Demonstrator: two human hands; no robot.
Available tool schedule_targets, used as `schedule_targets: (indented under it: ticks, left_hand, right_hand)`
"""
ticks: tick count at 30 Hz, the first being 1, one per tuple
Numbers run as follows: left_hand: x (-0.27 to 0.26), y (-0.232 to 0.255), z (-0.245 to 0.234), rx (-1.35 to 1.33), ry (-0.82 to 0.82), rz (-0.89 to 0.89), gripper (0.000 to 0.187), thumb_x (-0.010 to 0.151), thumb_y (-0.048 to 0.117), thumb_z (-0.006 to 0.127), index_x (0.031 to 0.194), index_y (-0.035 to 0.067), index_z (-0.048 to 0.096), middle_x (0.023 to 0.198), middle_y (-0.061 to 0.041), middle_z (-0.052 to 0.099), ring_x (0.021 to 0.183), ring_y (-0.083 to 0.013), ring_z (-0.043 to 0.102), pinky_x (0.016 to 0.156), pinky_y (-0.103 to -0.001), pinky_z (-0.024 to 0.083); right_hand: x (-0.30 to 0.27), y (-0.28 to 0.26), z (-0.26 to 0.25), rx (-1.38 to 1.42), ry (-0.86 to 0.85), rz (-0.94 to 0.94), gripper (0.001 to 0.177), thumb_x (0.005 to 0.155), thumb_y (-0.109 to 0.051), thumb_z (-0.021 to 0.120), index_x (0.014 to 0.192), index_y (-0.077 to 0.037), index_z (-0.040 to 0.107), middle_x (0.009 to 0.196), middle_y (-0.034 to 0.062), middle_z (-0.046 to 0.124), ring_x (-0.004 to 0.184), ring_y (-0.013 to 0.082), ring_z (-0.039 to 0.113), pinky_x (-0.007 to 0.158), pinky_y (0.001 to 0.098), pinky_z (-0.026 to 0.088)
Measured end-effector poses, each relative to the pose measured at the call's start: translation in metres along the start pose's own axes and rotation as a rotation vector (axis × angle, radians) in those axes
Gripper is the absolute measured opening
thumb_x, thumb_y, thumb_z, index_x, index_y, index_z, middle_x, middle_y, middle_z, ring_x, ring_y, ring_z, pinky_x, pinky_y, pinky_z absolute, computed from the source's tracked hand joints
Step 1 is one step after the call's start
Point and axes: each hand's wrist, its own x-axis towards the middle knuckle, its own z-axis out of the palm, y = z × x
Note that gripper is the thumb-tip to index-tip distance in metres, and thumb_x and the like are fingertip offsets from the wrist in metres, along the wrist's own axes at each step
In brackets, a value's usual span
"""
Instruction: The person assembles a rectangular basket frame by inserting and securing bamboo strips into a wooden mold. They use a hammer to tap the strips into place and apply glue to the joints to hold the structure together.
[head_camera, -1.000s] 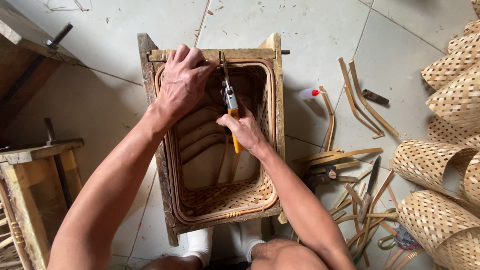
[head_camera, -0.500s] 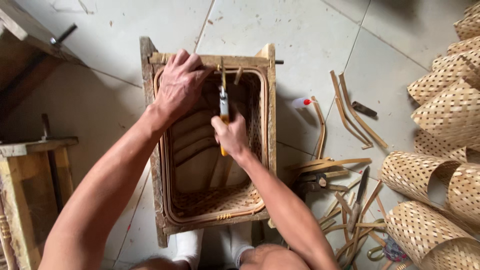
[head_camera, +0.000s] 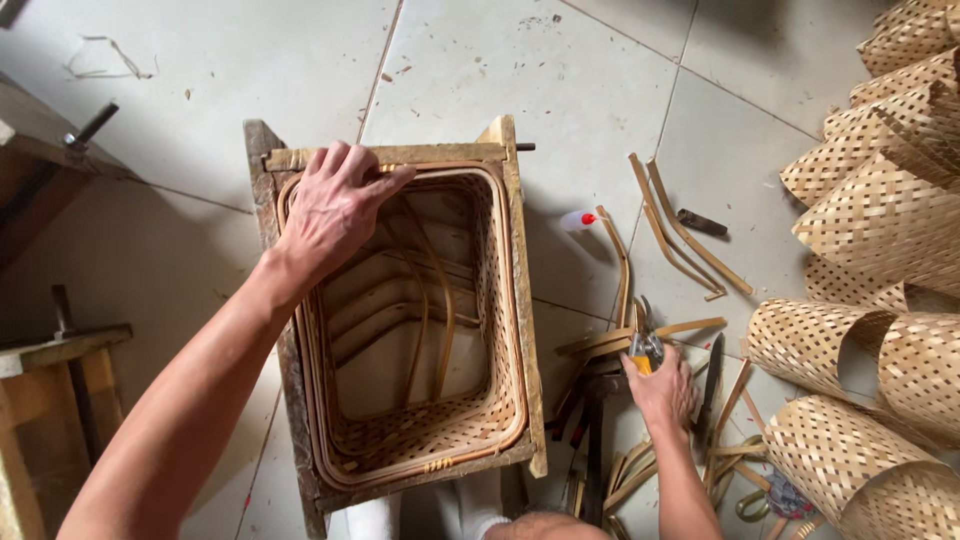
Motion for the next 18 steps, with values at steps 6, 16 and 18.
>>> schedule_targets:
  ticks: [6,16,18]
  left_hand:
    - [0.008,0.012,-0.007,-0.210,0.158,-0.048,0.020,0.093,0.031,0.081,0.108,0.020,0.079,0.101,-0.003,0.063,0.101,-0.0222,0.056,0.091,-0.040,0.044]
    - [0.009,0.015,-0.002,-0.313,0.146,-0.095,0.029,0.088,0.018,0.082,0.111,0.007,0.070,0.099,-0.006,0.063,0.097,-0.0250,0.057,0.090,-0.041,0.043]
    - [0.007,0.013,-0.001,-0.317,0.142,-0.101,0.031,0.088,0.017,0.083,0.112,0.006,0.066,0.099,-0.008,0.062,0.097,-0.0264,0.058,0.090,-0.042,0.043]
  right_hand:
    - [0.002,-0.082,-0.066,0.297,0.246,-0.386,0.062,0.081,-0.042,0.079,0.128,-0.004,0.065,0.124,0.0223,0.068,0.112,0.0355,0.067,0.091,0.0512,0.056]
    - [-0.012,-0.400,-0.053,1.475,-0.696,-0.164,0.054,0.098,-0.048,0.079,0.095,-0.005,0.045,0.089,0.0054,0.045,0.076,0.0166,0.045,0.063,0.0318,0.044]
    - [-0.016,-0.412,-0.045,1.516,-0.685,0.033,0.044,0.085,-0.048,0.080,0.094,-0.012,0.057,0.084,-0.0005,0.060,0.075,0.0103,0.060,0.063,0.0278,0.055]
